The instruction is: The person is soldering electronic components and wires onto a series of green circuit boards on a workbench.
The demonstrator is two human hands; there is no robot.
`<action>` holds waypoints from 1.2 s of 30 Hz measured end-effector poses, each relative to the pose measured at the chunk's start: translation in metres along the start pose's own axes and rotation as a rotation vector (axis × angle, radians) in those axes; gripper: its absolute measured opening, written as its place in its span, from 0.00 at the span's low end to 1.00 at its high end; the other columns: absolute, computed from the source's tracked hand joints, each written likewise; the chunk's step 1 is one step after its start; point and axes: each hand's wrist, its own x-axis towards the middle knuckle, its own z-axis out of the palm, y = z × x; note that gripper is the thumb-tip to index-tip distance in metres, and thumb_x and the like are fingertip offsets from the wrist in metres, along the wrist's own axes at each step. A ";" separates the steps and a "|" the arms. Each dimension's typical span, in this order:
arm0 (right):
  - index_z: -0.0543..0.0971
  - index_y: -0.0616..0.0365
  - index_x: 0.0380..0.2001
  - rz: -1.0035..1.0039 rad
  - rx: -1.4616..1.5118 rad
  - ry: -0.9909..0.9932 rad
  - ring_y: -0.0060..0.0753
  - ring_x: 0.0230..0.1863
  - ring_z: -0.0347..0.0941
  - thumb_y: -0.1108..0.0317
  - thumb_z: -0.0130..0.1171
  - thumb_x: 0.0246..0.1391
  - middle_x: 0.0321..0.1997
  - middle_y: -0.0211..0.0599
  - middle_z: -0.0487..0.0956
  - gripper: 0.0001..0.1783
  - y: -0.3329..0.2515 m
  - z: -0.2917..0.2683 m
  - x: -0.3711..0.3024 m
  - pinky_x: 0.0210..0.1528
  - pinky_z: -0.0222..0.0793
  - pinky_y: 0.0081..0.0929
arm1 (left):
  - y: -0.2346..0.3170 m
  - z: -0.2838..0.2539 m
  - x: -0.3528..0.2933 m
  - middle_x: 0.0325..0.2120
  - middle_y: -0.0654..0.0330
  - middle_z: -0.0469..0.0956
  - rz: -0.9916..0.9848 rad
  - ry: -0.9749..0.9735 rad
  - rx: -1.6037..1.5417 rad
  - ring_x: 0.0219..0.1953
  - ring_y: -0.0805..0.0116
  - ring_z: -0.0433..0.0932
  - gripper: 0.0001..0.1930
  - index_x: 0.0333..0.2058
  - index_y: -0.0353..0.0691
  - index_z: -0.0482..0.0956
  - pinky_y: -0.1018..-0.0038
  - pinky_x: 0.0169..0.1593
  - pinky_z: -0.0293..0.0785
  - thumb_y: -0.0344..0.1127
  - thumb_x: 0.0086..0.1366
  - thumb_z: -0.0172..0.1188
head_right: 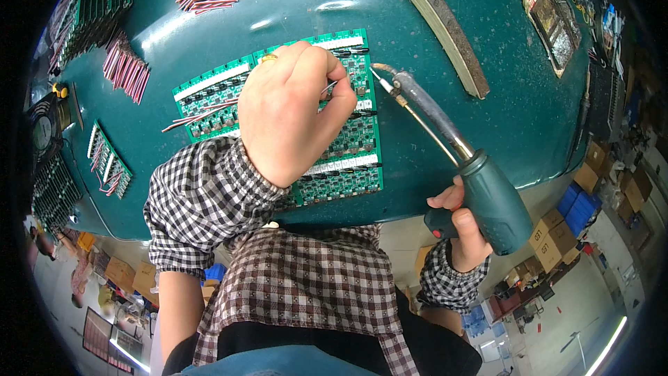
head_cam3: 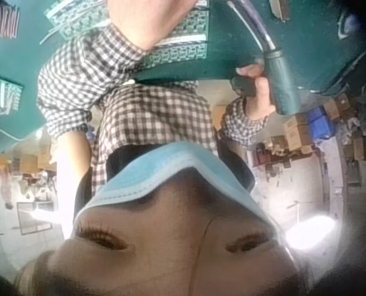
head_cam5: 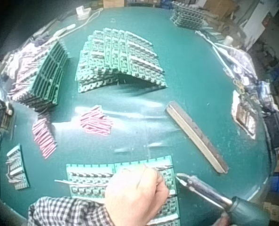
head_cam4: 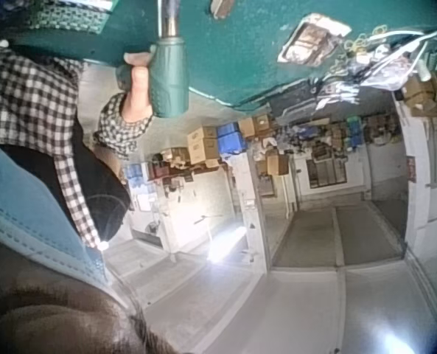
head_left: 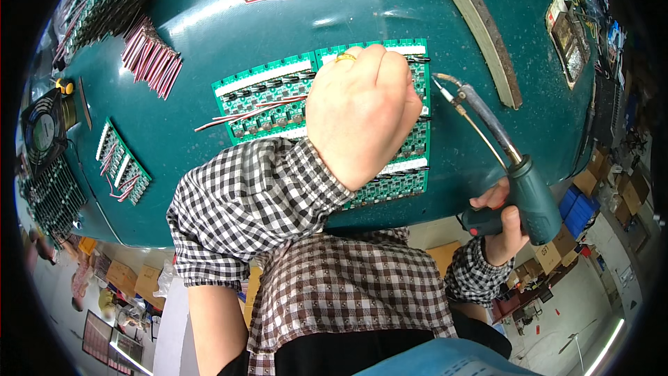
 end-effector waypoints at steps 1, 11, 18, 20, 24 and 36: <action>0.67 0.77 0.43 0.000 0.057 0.021 0.36 0.27 0.71 0.61 0.57 0.47 0.24 0.41 0.70 0.28 0.000 0.001 0.002 0.29 0.74 0.34 | -0.001 0.001 0.000 0.19 0.60 0.71 -0.001 0.001 -0.007 0.23 0.61 0.71 0.08 0.22 0.40 0.69 0.70 0.28 0.66 0.26 0.43 0.59; 0.62 0.66 0.42 -0.069 0.761 0.067 0.27 0.31 0.64 0.52 0.43 0.59 0.27 0.33 0.65 0.24 0.040 -0.035 0.050 0.30 0.73 0.23 | -0.005 -0.035 0.009 0.22 0.60 0.70 -0.027 -0.175 -0.045 0.26 0.65 0.70 0.08 0.28 0.39 0.71 0.72 0.29 0.66 0.29 0.49 0.62; 0.63 0.62 0.41 -0.090 1.081 0.013 0.26 0.33 0.62 0.51 0.46 0.58 0.29 0.33 0.65 0.22 0.038 -0.057 0.072 0.38 0.69 0.24 | -0.009 -0.027 0.028 0.30 0.58 0.71 0.029 -0.119 0.036 0.32 0.60 0.70 0.10 0.31 0.38 0.73 0.71 0.38 0.65 0.29 0.48 0.63; 0.63 0.61 0.40 -0.120 1.065 0.079 0.25 0.33 0.61 0.52 0.47 0.58 0.30 0.33 0.64 0.21 0.032 -0.057 0.073 0.37 0.67 0.24 | -0.010 -0.023 0.033 0.30 0.58 0.71 0.030 -0.094 0.015 0.33 0.60 0.69 0.11 0.30 0.38 0.73 0.71 0.37 0.64 0.29 0.47 0.64; 0.61 0.59 0.38 -0.085 1.129 0.087 0.21 0.27 0.55 0.53 0.50 0.56 0.25 0.28 0.58 0.20 0.029 -0.036 0.075 0.30 0.58 0.20 | -0.019 -0.040 0.029 0.30 0.59 0.70 -0.093 -0.166 -0.015 0.35 0.60 0.68 0.13 0.31 0.41 0.73 0.68 0.37 0.61 0.33 0.46 0.64; 0.67 0.59 0.38 -0.059 1.188 -0.002 0.33 0.31 0.65 0.48 0.45 0.57 0.29 0.34 0.68 0.22 -0.008 -0.049 0.045 0.35 0.66 0.31 | 0.008 -0.050 0.017 0.29 0.64 0.67 -0.098 -0.056 -0.160 0.32 0.66 0.67 0.12 0.31 0.44 0.70 0.70 0.35 0.59 0.38 0.48 0.61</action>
